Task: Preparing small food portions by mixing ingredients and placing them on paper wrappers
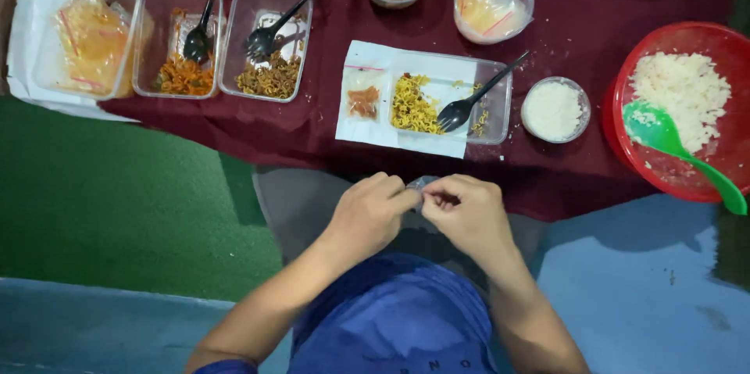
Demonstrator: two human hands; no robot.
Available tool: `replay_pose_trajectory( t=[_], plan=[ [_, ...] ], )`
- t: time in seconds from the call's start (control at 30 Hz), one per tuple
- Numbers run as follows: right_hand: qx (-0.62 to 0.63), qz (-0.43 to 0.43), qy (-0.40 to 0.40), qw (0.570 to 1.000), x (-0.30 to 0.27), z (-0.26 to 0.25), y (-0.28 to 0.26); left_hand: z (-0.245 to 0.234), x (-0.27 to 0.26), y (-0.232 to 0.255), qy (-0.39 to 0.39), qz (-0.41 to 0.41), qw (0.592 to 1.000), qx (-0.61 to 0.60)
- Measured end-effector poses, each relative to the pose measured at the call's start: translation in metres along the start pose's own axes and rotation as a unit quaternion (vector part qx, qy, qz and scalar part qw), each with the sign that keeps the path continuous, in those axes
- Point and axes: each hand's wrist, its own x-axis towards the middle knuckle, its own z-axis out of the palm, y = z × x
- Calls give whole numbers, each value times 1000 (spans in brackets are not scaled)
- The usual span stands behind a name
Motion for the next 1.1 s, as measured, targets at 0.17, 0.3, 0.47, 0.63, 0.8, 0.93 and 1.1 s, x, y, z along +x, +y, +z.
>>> replay_pose_trajectory(
  t=[0.17,0.3,0.47,0.63,0.8,0.93,1.1],
  plan=[
    [72,8,-114,991,8,-28,-21,-36,6,-1,-70,184,978,69],
    [38,-36,-100,994,6,-27,-20,-27,5,-10,-39,168,984,37],
    [92,-79,23,992,-5,-6,-9,-20,13,-10,43,-25,979,-199],
    [-6,-90,61,994,-8,0,-6,-29,18,-12,56,-106,951,-286],
    [-25,-53,49,997,-8,-12,-18,-23,17,-13,82,-70,969,-221],
    [53,44,70,995,-13,-17,-13,-9,7,-6,113,90,989,-12],
    [104,64,-1,993,0,-12,-17,11,0,3,122,141,982,16]
  ],
)
